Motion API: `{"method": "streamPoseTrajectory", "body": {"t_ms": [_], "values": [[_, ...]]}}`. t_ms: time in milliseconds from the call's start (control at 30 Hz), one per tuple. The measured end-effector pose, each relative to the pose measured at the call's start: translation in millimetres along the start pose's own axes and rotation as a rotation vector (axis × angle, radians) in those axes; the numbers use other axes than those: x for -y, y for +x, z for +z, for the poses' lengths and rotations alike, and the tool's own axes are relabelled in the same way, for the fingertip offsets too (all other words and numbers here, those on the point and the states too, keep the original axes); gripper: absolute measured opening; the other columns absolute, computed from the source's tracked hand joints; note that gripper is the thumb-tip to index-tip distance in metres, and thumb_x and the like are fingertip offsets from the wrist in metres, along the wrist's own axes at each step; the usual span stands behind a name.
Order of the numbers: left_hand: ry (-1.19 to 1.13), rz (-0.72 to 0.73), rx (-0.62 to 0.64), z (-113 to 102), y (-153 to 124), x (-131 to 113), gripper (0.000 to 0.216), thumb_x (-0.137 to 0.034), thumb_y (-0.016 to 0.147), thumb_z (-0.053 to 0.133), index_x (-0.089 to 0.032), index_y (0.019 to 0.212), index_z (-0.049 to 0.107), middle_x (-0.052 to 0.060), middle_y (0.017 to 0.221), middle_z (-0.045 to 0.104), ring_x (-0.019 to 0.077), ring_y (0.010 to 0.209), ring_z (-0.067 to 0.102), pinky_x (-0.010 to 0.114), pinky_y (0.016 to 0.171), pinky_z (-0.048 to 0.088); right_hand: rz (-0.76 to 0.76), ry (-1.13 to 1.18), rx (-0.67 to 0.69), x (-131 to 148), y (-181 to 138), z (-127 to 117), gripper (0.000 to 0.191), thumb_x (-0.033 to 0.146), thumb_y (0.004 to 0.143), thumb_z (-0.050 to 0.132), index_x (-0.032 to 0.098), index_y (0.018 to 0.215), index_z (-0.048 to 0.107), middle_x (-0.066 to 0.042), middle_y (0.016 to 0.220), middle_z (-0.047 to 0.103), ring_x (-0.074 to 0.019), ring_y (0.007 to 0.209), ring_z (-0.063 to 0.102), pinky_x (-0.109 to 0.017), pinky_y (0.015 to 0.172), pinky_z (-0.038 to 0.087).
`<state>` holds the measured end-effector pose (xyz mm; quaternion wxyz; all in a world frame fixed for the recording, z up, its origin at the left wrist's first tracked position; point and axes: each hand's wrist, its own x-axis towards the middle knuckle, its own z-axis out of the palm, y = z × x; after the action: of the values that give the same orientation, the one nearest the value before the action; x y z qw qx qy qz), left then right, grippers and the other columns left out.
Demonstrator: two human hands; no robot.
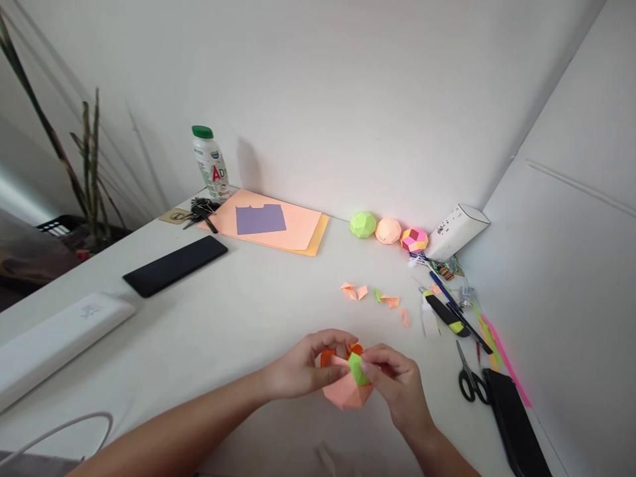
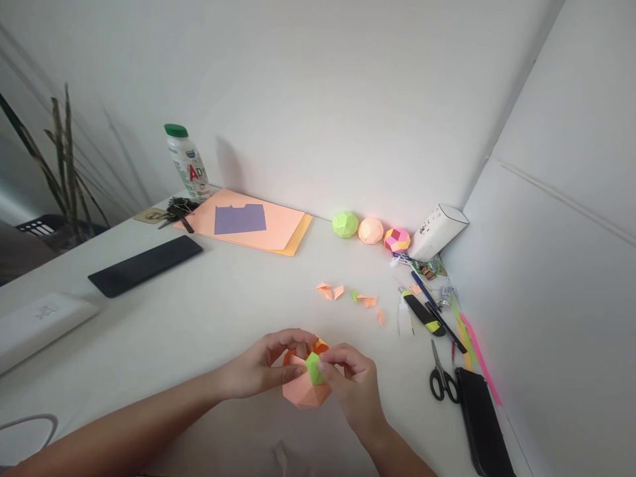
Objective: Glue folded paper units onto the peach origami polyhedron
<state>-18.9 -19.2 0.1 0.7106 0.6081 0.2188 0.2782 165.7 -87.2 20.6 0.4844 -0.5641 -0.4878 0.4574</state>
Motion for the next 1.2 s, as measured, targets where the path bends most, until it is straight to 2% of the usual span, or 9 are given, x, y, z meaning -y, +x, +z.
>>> {"method": "streamPoseTrajectory", "body": {"t_ms": [200,367,600,800,867,933,1000,1100,1200], "values": [[0.018,-0.001,0.008,0,-1,-2,0.033,-0.019,0.080,0.060,-0.019,0.113,0.056,0.007,0.103,0.061,0.0168,0.087,0.053,0.033,0.081,0.044,0.027,-0.018,0.035,2,-1,-1,0.008,0.028,0.077,0.068,0.021,0.074,0.068,-0.001,0.075,0.065,-0.0153,0.072,0.058,-0.027,0.068,0.047],[0.114,0.025,0.008,0,-2,-6,0.032,-0.020,0.080,0.061,-0.020,0.112,0.057,0.007,0.106,0.059,0.0176,0.090,0.053,0.034,0.084,0.044,0.007,-0.028,0.130,4,-1,0,0.005,0.025,0.077,0.067,0.022,0.080,0.068,-0.001,0.077,0.064,-0.0156,0.075,0.056,-0.029,0.072,0.045],[0.231,0.176,0.018,2,-2,-1,0.033,-0.024,0.083,0.059,-0.022,0.116,0.055,0.004,0.089,0.058,0.0194,0.094,0.052,0.037,0.087,0.043,-0.030,0.009,0.194,4,0,0,0.001,0.022,0.077,0.066,0.021,0.077,0.067,-0.001,0.080,0.063,-0.0169,0.078,0.056,-0.031,0.074,0.045],[0.247,0.233,0.022,4,-3,0,0.034,-0.024,0.085,0.058,-0.023,0.118,0.054,0.004,0.085,0.058,0.0203,0.097,0.052,0.041,0.092,0.042,-0.047,0.010,0.217,4,0,0,0.004,0.019,0.077,0.065,0.022,0.077,0.067,-0.002,0.081,0.062,-0.0173,0.081,0.056,-0.032,0.076,0.045],[0.256,0.276,0.020,5,-3,1,0.034,-0.027,0.086,0.057,-0.024,0.119,0.053,0.006,0.092,0.058,0.0210,0.101,0.051,0.042,0.095,0.041,-0.060,0.010,0.191,4,-1,0,0.004,0.019,0.077,0.065,0.022,0.076,0.067,-0.001,0.080,0.060,-0.0168,0.079,0.055,-0.031,0.074,0.045],[0.270,0.296,-0.029,6,-3,3,0.037,-0.033,0.086,0.055,-0.025,0.123,0.050,0.009,0.109,0.054,0.0230,0.112,0.046,0.043,0.100,0.037,-0.082,0.022,0.137,3,-1,-2,0.003,0.019,0.077,0.066,0.022,0.075,0.066,-0.001,0.079,0.059,-0.0167,0.078,0.055,-0.031,0.073,0.046],[0.264,0.212,-0.146,7,-3,6,0.043,-0.040,0.088,0.051,-0.026,0.128,0.045,0.011,0.129,0.042,0.0248,0.125,0.036,0.044,0.107,0.031,-0.101,0.053,0.062,2,0,-3,0.001,0.021,0.077,0.066,0.021,0.077,0.066,-0.002,0.081,0.059,-0.0169,0.079,0.055,-0.031,0.072,0.047],[0.106,-0.097,-0.286,6,1,6,0.055,-0.051,0.088,0.046,-0.027,0.136,0.033,0.010,0.145,0.027,0.0266,0.134,0.027,0.044,0.109,0.029,-0.104,0.116,-0.051,-2,-1,-5,0.008,0.026,0.076,0.069,0.021,0.080,0.065,-0.004,0.086,0.061,-0.0171,0.078,0.057,-0.030,0.068,0.049],[-0.233,-0.315,-0.138,7,4,1,0.064,-0.061,0.086,0.040,-0.024,0.137,0.032,0.013,0.142,0.037,0.0285,0.127,0.041,0.044,0.102,0.037,-0.079,0.159,-0.136,-5,-2,-6,0.018,0.029,0.073,0.072,0.023,0.089,0.065,-0.004,0.087,0.063,-0.0184,0.079,0.060,-0.030,0.067,0.052]]}}
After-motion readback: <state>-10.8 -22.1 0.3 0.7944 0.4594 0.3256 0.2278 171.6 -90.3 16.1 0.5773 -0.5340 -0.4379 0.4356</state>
